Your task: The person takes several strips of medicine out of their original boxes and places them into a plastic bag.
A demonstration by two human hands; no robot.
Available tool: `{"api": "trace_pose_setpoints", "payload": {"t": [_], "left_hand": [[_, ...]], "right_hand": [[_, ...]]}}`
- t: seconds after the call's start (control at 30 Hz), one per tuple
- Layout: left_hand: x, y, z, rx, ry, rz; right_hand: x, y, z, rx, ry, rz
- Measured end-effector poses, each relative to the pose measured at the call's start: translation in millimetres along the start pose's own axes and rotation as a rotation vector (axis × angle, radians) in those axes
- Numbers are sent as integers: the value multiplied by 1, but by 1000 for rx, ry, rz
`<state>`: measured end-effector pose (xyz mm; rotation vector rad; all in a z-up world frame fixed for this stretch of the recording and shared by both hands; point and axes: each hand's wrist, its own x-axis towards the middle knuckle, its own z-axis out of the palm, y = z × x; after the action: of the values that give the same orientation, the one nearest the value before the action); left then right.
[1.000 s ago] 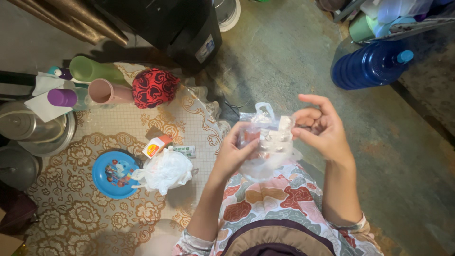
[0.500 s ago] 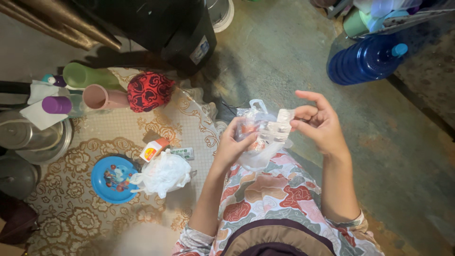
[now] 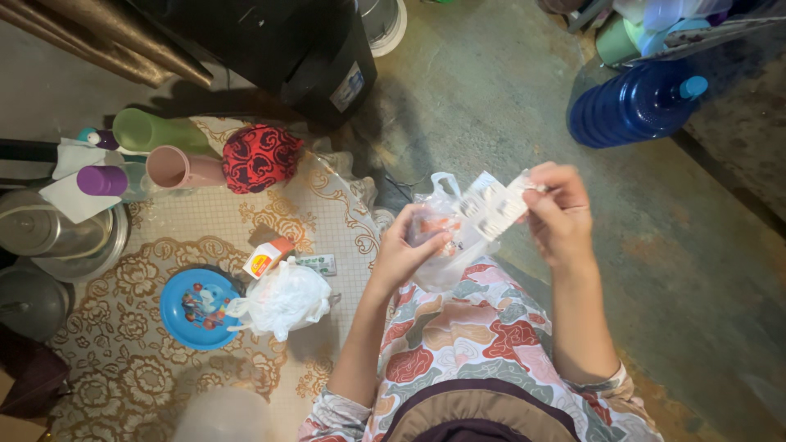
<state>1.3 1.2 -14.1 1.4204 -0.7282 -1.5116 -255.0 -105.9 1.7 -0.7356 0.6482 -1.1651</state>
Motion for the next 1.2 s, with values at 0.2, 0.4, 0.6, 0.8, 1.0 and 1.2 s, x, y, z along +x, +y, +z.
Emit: {"api": "trace_pose_setpoints", "payload": {"t": [0.2,0.4,0.6,0.8,1.0,1.2], "left_hand": [[3,-15,-8,-86,14,-3],[1,-26,-12,69,29,48],[-4,-20,-12,146,-38,62],[-7,-2,-11,316,-24,135],[-6,3,-12,315,-41,158],[-5,-4,-18,204,3,98]], "right_hand": [[-8,0,-9,-498,-66,-82],[1,-18,23,-660,-65,-324],[3,-12,15,-590,-82,-176],[2,-22,29,-960,-259,-390],[3,-25,39,-931,-300,-356],[4,-28,37,-1001,-307,-278]]}}
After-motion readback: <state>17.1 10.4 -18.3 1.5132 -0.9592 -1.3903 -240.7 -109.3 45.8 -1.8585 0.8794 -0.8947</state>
